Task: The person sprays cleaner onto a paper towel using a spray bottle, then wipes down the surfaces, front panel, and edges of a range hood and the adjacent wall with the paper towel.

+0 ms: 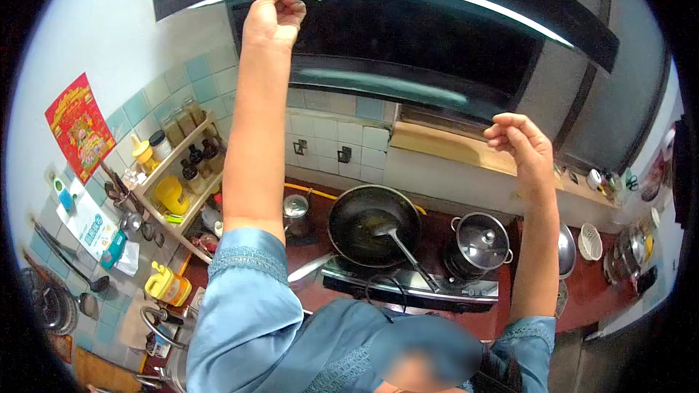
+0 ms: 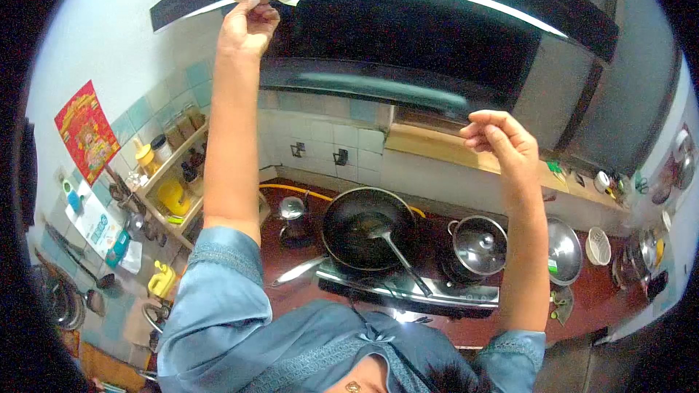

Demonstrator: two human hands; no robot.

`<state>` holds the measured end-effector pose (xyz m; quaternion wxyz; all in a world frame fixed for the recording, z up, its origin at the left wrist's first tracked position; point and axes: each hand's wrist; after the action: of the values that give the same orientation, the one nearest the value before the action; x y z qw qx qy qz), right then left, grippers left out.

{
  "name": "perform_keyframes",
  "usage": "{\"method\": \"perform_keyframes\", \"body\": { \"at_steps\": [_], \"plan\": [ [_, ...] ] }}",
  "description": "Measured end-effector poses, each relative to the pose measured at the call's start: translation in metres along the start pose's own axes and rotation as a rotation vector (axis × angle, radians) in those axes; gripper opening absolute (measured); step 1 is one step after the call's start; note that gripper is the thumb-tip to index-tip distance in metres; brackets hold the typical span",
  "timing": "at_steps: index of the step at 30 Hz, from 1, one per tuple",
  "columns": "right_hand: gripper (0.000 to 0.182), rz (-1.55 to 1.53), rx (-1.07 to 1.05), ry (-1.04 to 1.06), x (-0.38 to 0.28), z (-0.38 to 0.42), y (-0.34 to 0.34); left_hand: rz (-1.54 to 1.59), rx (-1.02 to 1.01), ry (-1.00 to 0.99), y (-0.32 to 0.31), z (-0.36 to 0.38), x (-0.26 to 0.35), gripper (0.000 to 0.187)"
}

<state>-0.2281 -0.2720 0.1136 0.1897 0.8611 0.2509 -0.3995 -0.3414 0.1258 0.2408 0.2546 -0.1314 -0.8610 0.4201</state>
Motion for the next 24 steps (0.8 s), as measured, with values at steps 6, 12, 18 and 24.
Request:
{"method": "perform_keyframes", "body": {
  "at_steps": [6, 12, 18, 24],
  "plan": [
    [0.023, 0.097, -0.018, 0.051, -0.026, -0.021, -0.035, -0.016, 0.091, -0.051, 0.056, -0.046, 0.081, 0.011],
    [0.022, 0.098, -0.044, -0.004, -0.009, -0.024, -0.06, -0.082, 0.244, -0.106, 0.091, -0.077, 0.158, 0.012],
    [0.022, 0.11, -0.077, -0.057, 0.007, -0.019, -0.079, 0.018, 0.25, -0.095, 0.163, -0.15, 0.227, 0.003],
    [0.021, 0.12, -0.067, -0.11, 0.018, -0.014, -0.091, 0.05, 0.293, -0.088, 0.18, -0.165, 0.262, 0.004]
  ]
}}
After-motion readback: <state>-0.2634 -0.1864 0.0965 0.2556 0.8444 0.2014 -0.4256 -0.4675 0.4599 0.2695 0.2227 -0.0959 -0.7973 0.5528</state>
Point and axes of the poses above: each hand's wrist, its own z-axis away from the middle knuckle, its own y-axis out of the back of the hand, x = y × z, and after that the axes turned 4 degrees about z, right-handed
